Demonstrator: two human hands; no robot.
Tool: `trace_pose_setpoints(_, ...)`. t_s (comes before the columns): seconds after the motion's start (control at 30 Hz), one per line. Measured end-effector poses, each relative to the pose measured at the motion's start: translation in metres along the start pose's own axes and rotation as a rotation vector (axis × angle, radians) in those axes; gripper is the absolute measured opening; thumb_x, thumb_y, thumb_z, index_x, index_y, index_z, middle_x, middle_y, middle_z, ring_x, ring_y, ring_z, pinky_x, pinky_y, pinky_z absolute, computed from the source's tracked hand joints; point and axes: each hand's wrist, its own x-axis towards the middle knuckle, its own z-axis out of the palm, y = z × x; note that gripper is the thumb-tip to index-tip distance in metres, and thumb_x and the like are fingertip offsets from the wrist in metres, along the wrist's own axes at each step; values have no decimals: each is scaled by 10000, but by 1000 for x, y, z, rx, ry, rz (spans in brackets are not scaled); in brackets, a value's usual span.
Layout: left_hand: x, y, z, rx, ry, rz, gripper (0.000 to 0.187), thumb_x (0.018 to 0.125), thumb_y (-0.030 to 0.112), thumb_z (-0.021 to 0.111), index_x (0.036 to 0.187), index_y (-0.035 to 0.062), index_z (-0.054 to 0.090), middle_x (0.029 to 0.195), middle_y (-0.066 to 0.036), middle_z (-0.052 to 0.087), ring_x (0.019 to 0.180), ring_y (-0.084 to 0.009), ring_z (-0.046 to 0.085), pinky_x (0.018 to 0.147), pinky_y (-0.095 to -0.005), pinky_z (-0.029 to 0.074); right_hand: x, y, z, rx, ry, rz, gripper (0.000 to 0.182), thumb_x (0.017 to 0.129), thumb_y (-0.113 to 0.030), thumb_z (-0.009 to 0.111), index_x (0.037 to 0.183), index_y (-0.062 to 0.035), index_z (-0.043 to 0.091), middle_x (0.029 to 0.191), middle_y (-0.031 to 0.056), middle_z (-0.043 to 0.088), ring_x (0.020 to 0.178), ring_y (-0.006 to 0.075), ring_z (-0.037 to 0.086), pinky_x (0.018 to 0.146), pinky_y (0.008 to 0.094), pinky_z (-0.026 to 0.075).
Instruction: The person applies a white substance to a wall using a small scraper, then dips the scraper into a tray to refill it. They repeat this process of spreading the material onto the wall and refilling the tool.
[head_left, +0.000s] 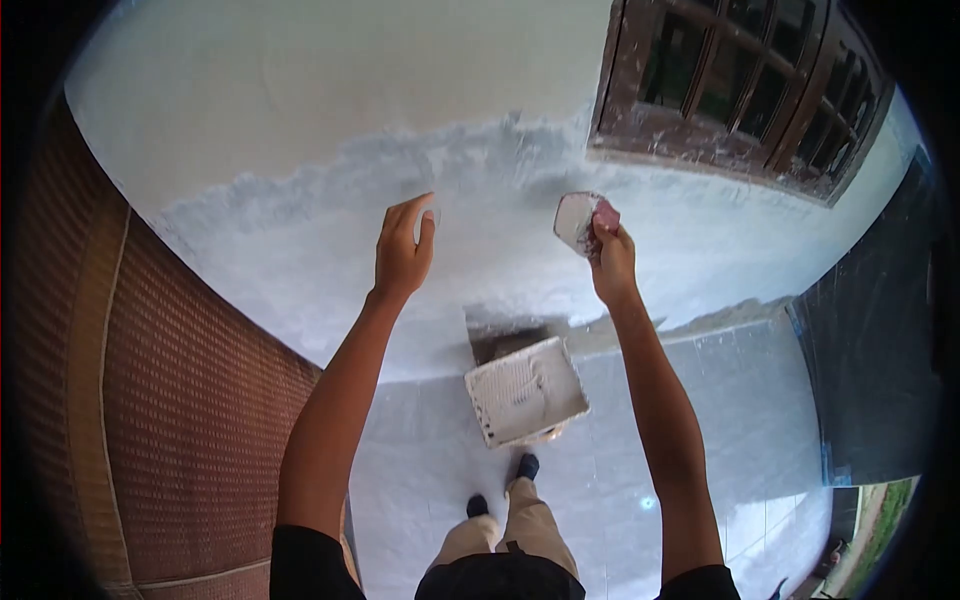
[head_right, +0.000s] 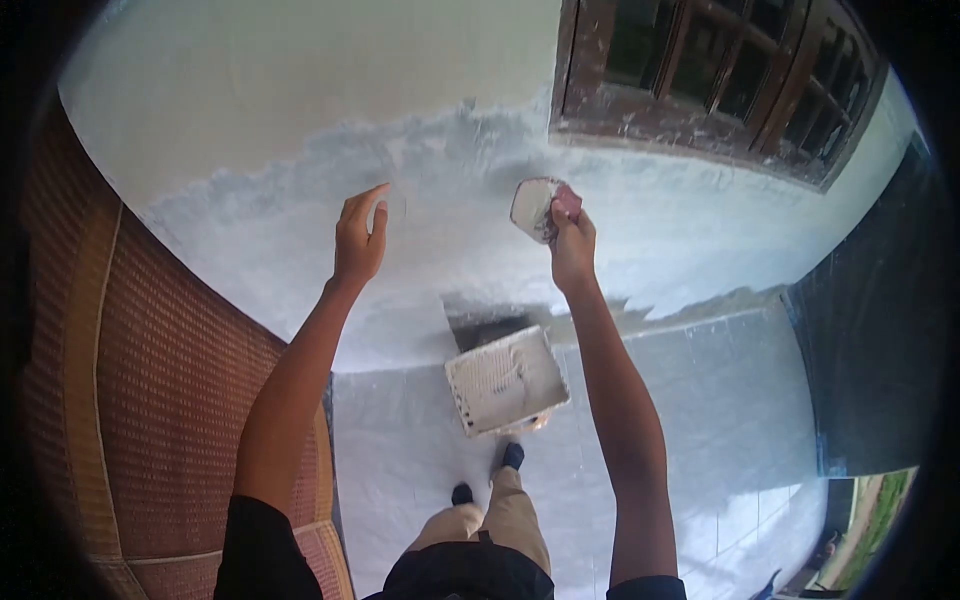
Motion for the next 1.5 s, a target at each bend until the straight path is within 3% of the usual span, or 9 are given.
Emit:
trace_pose_setpoints(0.2, -115, -37, 37, -74, -119, -174, 294, 984, 143, 498, 1234, 39, 612, 1179, -149, 648, 1143, -307, 571, 978, -396, 459, -74, 106, -83, -127, 106, 193, 264, 996, -154, 569, 1214, -5, 579, 1094, 60, 649, 966, 149, 626, 846, 298, 511)
trace_pose_setpoints(0.3, -171, -52, 64, -96, -162, -290, 299, 985, 146, 497, 1237, 31, 607, 1182, -152, 647, 1144, -309, 572, 981, -399, 455, -102, 154, -134, -572, 129, 237, 267, 1004, -135, 540, 1218, 21, 576, 1091, 61, 649, 943, 140, 612, 831, 295, 499)
trace_pose_setpoints(0.43, -256, -69, 102, -145, -217, -446, 311, 987, 151, 494, 1252, 19, 589, 1203, -162, 634, 1148, -326, 569, 987, -411, 448, -133, 202, -188, -768, 181, 363, 254, 1000, -125, 537, 1195, 30, 590, 1063, 59, 654, 932, 139, 615, 819, 293, 502)
trace_pose_setpoints(0.6, -371, -85, 150, -178, -245, -633, 335, 998, 169, 490, 1283, 7, 555, 1252, -184, 602, 1157, -342, 565, 988, -425, 445, -156, 249, -238, -1285, 150, 284, 286, 958, -192, 592, 1176, -6, 603, 1034, 134, 679, 931, 241, 648, 825, 354, 497)
trace_pose_setpoints(0.63, -392, -86, 157, -178, -261, -657, 335, 998, 169, 490, 1283, 7, 555, 1252, -184, 602, 1157, -342, 565, 988, -425, 445, -159, 259, -248, -1310, 130, 237, 299, 925, -188, 610, 1162, -6, 603, 992, 212, 686, 928, 364, 668, 820, 419, 507)
trace_pose_setpoints(0.83, -492, -89, 202, -224, -300, -827, 389, 1001, 167, 485, 1362, 22, 474, 1309, -197, 542, 1176, -351, 554, 997, -426, 437, -154, 330, -304, -1506, 54, 98, 300, 926, -190, 589, 1147, 10, 552, 983, 259, 666, 973, 454, 628, 821, 494, 483)
trace_pose_setpoints(1.0, -535, -99, 236, -231, -239, -918, 412, 998, 171, 488, 1377, 11, 455, 1319, -200, 519, 1174, -338, 548, 992, -424, 433, -136, 355, -305, -1604, -54, 76, 289, 952, -222, 542, 1139, -2, 558, 1030, 268, 654, 984, 477, 600, 839, 515, 463)
trace_pose_setpoints(1.2, -560, -111, 261, -269, -303, -986, 443, 1012, 139, 474, 1437, 34, 408, 1372, -167, 485, 1165, -257, 560, 962, -365, 471, -127, 383, -308, -1547, -114, -31, 149, 919, -53, 559, 1039, 32, 539, 1019, 258, 657, 949, 449, 629, 802, 516, 473)
trace_pose_setpoints(1.5, -560, -111, 272, -396, -206, -1068, 449, 1008, 155, 471, 1416, -30, 443, 1286, -209, 572, 1170, -289, 583, 986, -353, 450, -120, 409, -317, -1529, -199, -240, 156, 920, -2, 505, 1071, 15, 537, 1003, 237, 635, 942, 433, 614, 759, 520, 468)
